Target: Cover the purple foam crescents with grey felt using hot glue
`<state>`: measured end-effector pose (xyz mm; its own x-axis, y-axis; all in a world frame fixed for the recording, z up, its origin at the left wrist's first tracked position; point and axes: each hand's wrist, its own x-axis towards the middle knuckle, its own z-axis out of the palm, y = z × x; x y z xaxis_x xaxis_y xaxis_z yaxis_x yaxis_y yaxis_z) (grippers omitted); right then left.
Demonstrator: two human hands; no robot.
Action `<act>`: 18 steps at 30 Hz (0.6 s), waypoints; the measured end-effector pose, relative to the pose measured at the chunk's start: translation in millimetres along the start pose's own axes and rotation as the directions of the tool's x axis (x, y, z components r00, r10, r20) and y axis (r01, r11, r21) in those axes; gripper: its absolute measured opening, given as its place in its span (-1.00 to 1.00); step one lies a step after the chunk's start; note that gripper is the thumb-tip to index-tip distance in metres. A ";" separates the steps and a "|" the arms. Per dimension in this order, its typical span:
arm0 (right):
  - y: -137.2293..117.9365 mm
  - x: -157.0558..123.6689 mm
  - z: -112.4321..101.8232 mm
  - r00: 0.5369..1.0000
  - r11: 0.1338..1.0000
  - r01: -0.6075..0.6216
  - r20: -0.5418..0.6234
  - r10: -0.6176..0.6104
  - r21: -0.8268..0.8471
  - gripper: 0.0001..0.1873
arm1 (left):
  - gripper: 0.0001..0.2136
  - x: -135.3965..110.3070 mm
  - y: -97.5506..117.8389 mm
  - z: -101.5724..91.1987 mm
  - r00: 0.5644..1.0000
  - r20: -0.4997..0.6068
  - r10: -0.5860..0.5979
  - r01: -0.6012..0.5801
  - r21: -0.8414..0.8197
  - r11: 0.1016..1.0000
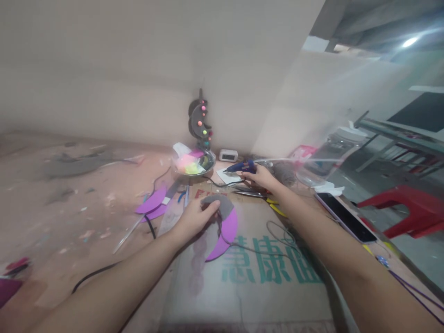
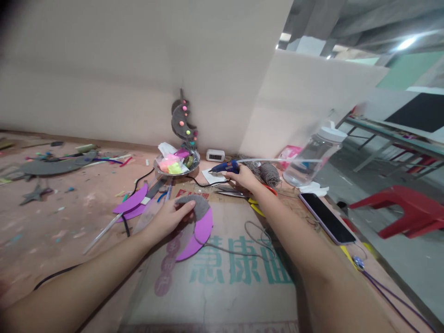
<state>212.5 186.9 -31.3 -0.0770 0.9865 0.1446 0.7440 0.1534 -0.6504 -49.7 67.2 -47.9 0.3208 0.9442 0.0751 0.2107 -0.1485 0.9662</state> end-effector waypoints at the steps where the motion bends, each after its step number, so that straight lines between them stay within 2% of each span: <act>1: 0.6 -1.0 -2.0 1.000 1.000 0.011 -0.009 -0.011 -0.008 -0.55 | -0.66 -0.1 -0.1 0.1 1.000 -0.002 0.000 0.000 -0.004 1.000; 5: 2.5 -7.3 -10.1 0.999 0.998 0.033 -0.042 -0.035 -0.048 -0.51 | -0.66 -0.9 0.0 0.7 1.000 -0.003 -0.008 0.008 -0.029 1.000; 8: 4.0 -18.3 -16.0 0.993 0.994 0.032 -0.108 -0.043 -0.104 -0.51 | -0.67 -1.1 0.4 0.2 1.000 -0.006 -0.011 0.010 -0.026 1.000; 11: 0.8 -40.5 -23.1 0.977 0.985 0.049 -0.196 -0.082 -0.168 -0.53 | -0.67 -1.0 0.9 -0.9 1.000 -0.010 0.000 0.000 -0.006 1.000; 14: -14.8 -72.5 -29.8 0.954 0.980 0.099 -0.263 -0.142 -0.171 -0.55 | -0.67 -1.9 2.1 -1.6 0.999 -0.038 0.010 -0.010 0.010 1.000; 16: -32.4 -95.8 -32.0 0.970 0.993 0.113 -0.213 -0.119 -0.040 -0.62 | -0.68 -3.5 3.9 -1.3 0.997 -0.073 0.022 -0.020 0.029 0.999; 18: -52.1 -118.4 -30.9 0.999 0.988 0.039 -0.041 -0.033 0.146 -0.70 | -0.69 -5.4 6.1 -0.4 0.995 -0.091 0.035 -0.032 0.033 0.999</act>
<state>203.3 60.3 8.6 -0.0745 0.9777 0.1965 0.6352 0.1984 -0.7465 -50.5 61.3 -42.3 0.2431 0.9611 0.1313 0.2308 -0.1887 0.9545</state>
